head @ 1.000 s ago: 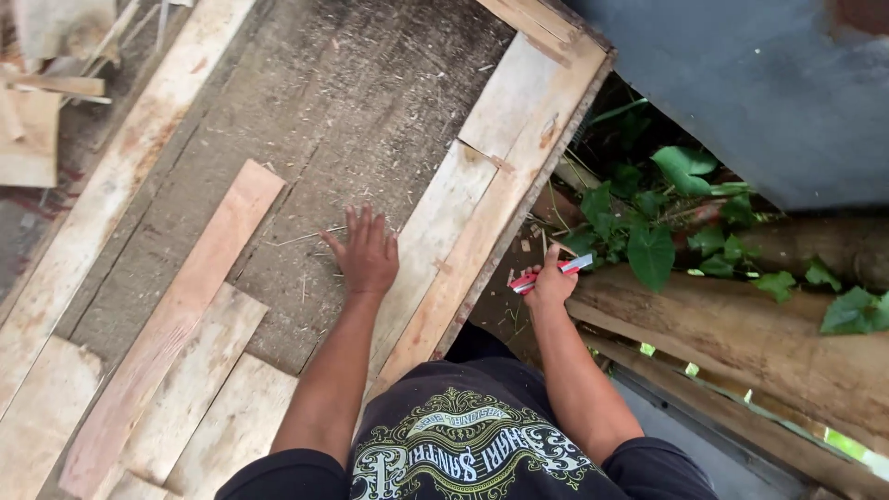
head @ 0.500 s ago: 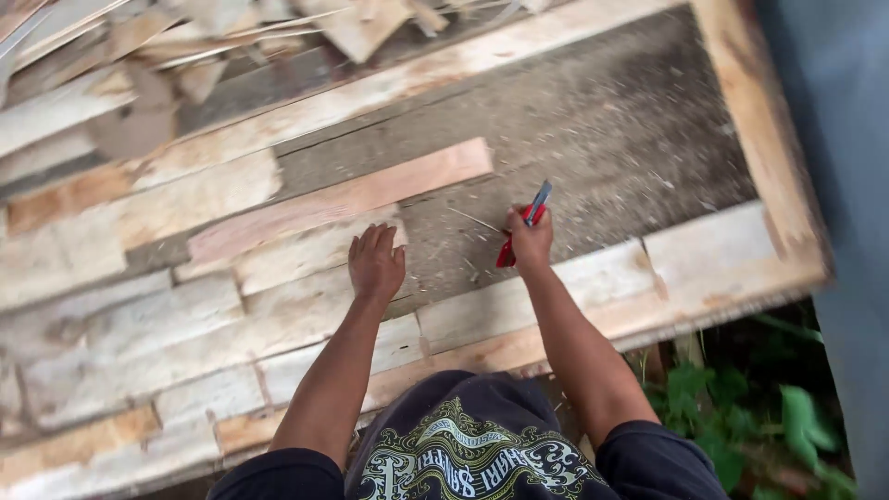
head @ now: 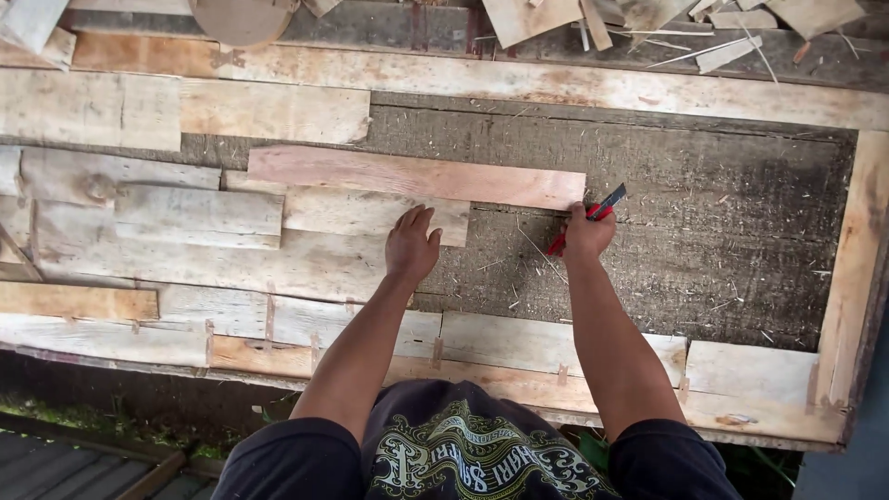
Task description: The person uses a red utility knife to shave thin strips from the edges of several wooden planks on a workbench. They repeatedly position each plank, shave along its length, and set the trimmed pieces aside. The workbench is cluttered with wood scraps and a roll of tape.
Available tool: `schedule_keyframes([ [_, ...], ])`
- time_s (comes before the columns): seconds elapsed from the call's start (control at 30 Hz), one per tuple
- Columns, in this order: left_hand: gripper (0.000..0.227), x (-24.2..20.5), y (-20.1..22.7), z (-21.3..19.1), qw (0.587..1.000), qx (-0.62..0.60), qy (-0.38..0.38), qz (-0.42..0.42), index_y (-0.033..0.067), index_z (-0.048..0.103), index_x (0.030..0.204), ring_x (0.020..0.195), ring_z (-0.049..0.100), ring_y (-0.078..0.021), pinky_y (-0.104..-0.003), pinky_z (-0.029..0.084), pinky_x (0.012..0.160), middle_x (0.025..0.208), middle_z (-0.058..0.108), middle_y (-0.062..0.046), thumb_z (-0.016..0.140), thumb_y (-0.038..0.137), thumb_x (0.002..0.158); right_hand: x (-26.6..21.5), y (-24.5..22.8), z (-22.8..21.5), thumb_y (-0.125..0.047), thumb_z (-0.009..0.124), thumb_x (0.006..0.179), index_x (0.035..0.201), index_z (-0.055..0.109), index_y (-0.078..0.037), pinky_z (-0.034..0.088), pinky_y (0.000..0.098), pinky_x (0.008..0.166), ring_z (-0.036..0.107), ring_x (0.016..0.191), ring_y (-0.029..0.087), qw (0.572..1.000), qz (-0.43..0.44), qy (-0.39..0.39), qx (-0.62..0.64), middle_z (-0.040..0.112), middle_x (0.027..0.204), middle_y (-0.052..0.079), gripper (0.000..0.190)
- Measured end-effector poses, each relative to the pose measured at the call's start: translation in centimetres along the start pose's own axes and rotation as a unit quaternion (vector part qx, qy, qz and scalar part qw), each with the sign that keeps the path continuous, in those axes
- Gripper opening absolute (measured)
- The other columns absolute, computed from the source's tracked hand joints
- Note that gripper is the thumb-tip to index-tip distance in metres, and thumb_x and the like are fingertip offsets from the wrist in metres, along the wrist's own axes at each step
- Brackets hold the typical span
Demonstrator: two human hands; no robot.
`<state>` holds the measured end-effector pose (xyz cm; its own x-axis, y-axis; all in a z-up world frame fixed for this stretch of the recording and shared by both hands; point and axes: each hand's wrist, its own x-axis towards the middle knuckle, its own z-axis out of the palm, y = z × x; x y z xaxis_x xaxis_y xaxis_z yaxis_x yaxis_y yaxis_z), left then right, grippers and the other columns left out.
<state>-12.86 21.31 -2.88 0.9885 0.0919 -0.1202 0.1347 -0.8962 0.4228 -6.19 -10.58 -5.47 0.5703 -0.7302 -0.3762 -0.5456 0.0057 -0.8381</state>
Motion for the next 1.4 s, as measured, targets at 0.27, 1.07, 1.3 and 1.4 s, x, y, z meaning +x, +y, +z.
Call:
schedule_keyframes([
  [0.27, 0.043, -0.3, 0.7, -0.6, 0.995, -0.093, -0.025, 0.002, 0.0183, 0.065, 0.135, 0.13, 0.06, -0.0281, -0.045, 0.055, 0.101, 0.138, 0.061, -0.004, 0.07, 0.03, 0.095, -3.0, -2.4, -0.8, -0.028, 0.084, 0.087, 0.102, 0.062, -0.009, 0.06, 0.04, 0.06, 0.069, 0.073, 0.026, 0.997, 0.003, 0.0, -0.083, 0.056, 0.094, 0.012, 0.033],
  [1.07, 0.024, -2.0, 5.9, -2.9, 0.623, -0.756, -0.004, -0.202, 0.0126, 0.051, 0.133, 0.115, 0.068, -0.0285, -0.054, 0.053, 0.104, 0.121, 0.059, -0.005, 0.05, 0.019, 0.11, -16.5, 1.3, -4.9, -0.008, 0.073, 0.091, 0.095, 0.06, -0.018, 0.051, 0.0279, 0.057, 0.054, 0.061, 0.012, 0.876, 0.202, -0.348, 0.264, 0.056, 0.076, -0.001, 0.017],
  [1.3, 0.032, -2.0, 2.1, -7.8, 0.77, -0.611, 0.116, -0.138, 0.0207, 0.061, 0.138, 0.101, 0.056, -0.0113, -0.043, 0.049, 0.091, 0.109, 0.062, 0.005, 0.047, 0.015, 0.11, -22.8, 2.3, -2.5, -0.009, 0.086, 0.082, 0.091, 0.059, -0.01, 0.052, 0.0321, 0.049, 0.059, 0.052, 0.019, 0.906, 0.062, -0.404, 0.11, 0.06, 0.068, 0.006, 0.028],
  [1.4, 0.04, -2.0, 0.0, -10.7, 0.821, -0.541, 0.167, -0.076, 0.0214, 0.062, 0.143, 0.113, 0.06, -0.0182, -0.047, 0.044, 0.109, 0.122, 0.068, -0.01, 0.046, 0.011, 0.107, -25.1, 1.5, -1.5, -0.015, 0.084, 0.087, 0.09, 0.059, -0.009, 0.05, 0.0287, 0.049, 0.059, 0.051, 0.015, 0.926, -0.012, -0.37, 0.072, 0.057, 0.064, 0.005, 0.025],
])
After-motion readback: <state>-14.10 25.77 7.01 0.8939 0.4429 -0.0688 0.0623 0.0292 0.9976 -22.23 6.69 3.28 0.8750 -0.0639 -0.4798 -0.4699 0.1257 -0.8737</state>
